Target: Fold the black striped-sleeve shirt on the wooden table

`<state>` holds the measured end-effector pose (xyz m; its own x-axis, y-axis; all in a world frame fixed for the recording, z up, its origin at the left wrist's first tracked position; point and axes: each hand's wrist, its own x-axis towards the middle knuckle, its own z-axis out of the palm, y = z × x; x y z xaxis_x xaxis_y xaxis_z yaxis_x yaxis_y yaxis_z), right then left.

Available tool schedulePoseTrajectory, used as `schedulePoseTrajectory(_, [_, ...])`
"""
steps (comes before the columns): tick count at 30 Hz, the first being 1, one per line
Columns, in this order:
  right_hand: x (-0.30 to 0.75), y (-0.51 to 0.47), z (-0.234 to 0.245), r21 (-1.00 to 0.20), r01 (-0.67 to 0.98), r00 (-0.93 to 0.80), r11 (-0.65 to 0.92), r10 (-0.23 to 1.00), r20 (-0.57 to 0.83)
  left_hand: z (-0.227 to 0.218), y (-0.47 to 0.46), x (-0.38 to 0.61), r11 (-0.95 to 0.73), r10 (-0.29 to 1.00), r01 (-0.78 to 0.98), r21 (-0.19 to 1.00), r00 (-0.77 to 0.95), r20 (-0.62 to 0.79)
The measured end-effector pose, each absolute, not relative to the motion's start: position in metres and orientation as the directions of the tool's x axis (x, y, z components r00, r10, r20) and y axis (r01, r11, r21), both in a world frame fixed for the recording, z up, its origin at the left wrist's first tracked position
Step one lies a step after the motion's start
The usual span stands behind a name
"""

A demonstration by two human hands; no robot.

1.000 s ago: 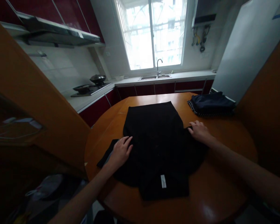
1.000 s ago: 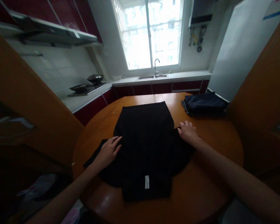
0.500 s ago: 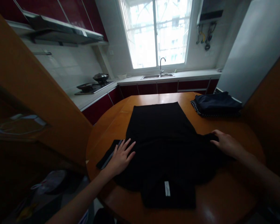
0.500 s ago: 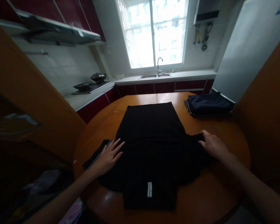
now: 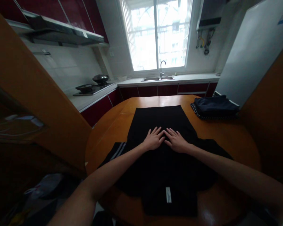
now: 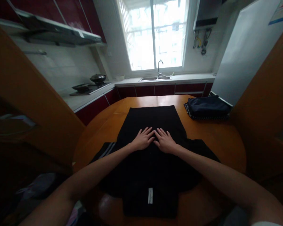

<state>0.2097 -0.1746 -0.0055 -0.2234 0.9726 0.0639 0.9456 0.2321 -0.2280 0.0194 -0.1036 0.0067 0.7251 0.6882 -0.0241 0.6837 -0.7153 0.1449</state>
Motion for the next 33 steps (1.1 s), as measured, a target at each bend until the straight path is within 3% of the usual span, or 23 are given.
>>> schedulePoseTrajectory(7, [0.298,-0.147,-0.017,-0.182,0.983,0.021,-0.015,0.999,0.029,0.004,-0.042,-0.021,-0.552,0.83,0.825,0.121,0.557,-0.007])
schedulePoseTrajectory(12, [0.302,-0.133,-0.017,-0.175,0.979,0.107,-0.104,0.994,0.008,0.008,-0.037,-0.017,-0.514,0.854,0.849,0.123,0.52,-0.02])
schedulePoseTrajectory(14, [0.28,-0.127,-0.017,-0.167,0.983,0.083,-0.078,0.996,0.026,0.007,-0.043,0.0,-0.555,0.828,0.821,0.133,0.561,-0.008])
schedulePoseTrajectory(19, [0.229,-0.092,-0.016,-0.201,0.965,-0.158,0.169,0.985,0.067,0.003,-0.037,0.049,-0.738,0.662,0.656,0.159,0.749,-0.017])
schedulePoseTrajectory(22, [0.251,-0.063,-0.015,-0.196,0.972,-0.123,0.128,0.992,0.04,0.008,-0.003,0.037,-0.666,0.74,0.739,0.101,0.672,-0.032])
schedulePoseTrajectory(25, [0.303,-0.039,-0.012,-0.166,0.986,0.031,-0.029,1.0,0.007,0.019,0.043,-0.005,-0.493,0.868,0.868,0.056,0.496,-0.033])
schedulePoseTrajectory(29, [0.33,-0.005,-0.007,-0.123,0.974,0.194,-0.191,0.981,0.012,0.028,0.082,-0.018,-0.41,0.911,0.911,0.039,0.411,-0.033])
schedulePoseTrajectory(31, [0.31,0.015,-0.006,-0.124,0.983,0.145,-0.138,0.988,0.05,0.023,0.085,0.011,-0.478,0.877,0.877,0.045,0.479,-0.028])
schedulePoseTrajectory(33, [0.282,0.036,-0.008,-0.151,0.988,-0.001,0.013,0.997,0.079,0.014,0.082,0.052,-0.575,0.816,0.816,0.063,0.577,-0.021])
